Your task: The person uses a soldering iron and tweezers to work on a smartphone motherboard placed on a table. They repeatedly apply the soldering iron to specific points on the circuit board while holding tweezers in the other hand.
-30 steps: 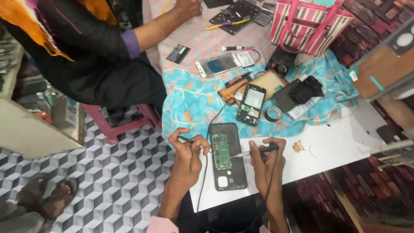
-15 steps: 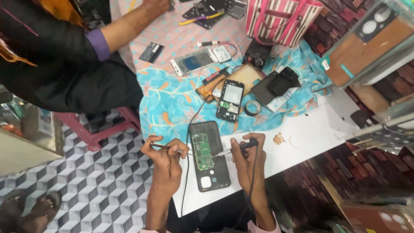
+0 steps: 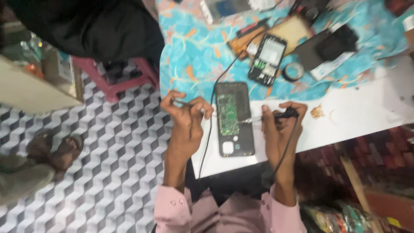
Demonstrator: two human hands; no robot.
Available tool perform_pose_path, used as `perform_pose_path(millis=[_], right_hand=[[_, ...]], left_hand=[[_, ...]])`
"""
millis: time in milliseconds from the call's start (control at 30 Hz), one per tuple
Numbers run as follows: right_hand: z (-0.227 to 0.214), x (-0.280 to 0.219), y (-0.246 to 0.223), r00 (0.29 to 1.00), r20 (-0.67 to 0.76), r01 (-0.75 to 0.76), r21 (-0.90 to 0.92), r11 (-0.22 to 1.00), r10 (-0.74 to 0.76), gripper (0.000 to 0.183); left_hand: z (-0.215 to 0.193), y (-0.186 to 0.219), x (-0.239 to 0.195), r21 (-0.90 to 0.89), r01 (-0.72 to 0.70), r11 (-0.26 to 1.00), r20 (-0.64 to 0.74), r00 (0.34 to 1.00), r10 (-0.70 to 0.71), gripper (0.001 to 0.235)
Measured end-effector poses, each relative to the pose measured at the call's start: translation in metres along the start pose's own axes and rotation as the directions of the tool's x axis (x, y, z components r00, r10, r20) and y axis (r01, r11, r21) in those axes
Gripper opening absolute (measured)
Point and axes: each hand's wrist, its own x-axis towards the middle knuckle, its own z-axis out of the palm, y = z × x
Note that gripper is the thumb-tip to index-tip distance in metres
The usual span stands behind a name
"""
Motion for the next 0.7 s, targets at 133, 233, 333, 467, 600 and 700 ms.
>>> perform_pose_path(millis=[133, 233, 333, 467, 600, 700], right_hand=[[-0.003, -0.001, 0.008, 1.000, 0.022, 0.007, -0.038, 0.999, -0.006, 0.033], [-0.003, -0.001, 0.008, 1.000, 0.026, 0.015, -0.032, 0.999, -0.014, 0.033], [-0.003, 0.001, 0.004, 1.000, 0.010, 0.000, -0.036, 0.999, 0.000, 0.031], [-0.003, 0.000, 0.009, 1.000, 0.022, 0.018, -0.023, 1.000, -0.017, 0.031], [-0.004, -0.001, 0.012, 1.000, 0.015, -0.002, -0.038, 0.999, 0.003, 0.032], [-0.005, 0.000, 0.007, 0.999, 0.001, -0.036, -0.015, 0.999, 0.036, 0.032]], left_hand=[[0.000, -0.005, -0.004, -0.089, 0.009, 0.996, -0.022, 1.000, -0.011, 0.017], [0.001, -0.005, -0.002, -0.108, 0.027, 0.994, -0.021, 0.999, -0.029, 0.017], [0.001, -0.001, 0.002, -0.110, 0.032, 0.993, -0.022, 0.999, -0.035, 0.019], [-0.001, -0.004, -0.001, -0.141, 0.045, 0.989, -0.020, 0.999, -0.048, 0.021], [0.001, -0.008, -0.003, -0.127, 0.044, 0.991, -0.037, 0.998, -0.049, 0.021], [0.001, -0.006, -0.003, -0.174, 0.082, 0.981, -0.035, 0.995, -0.089, 0.022]])
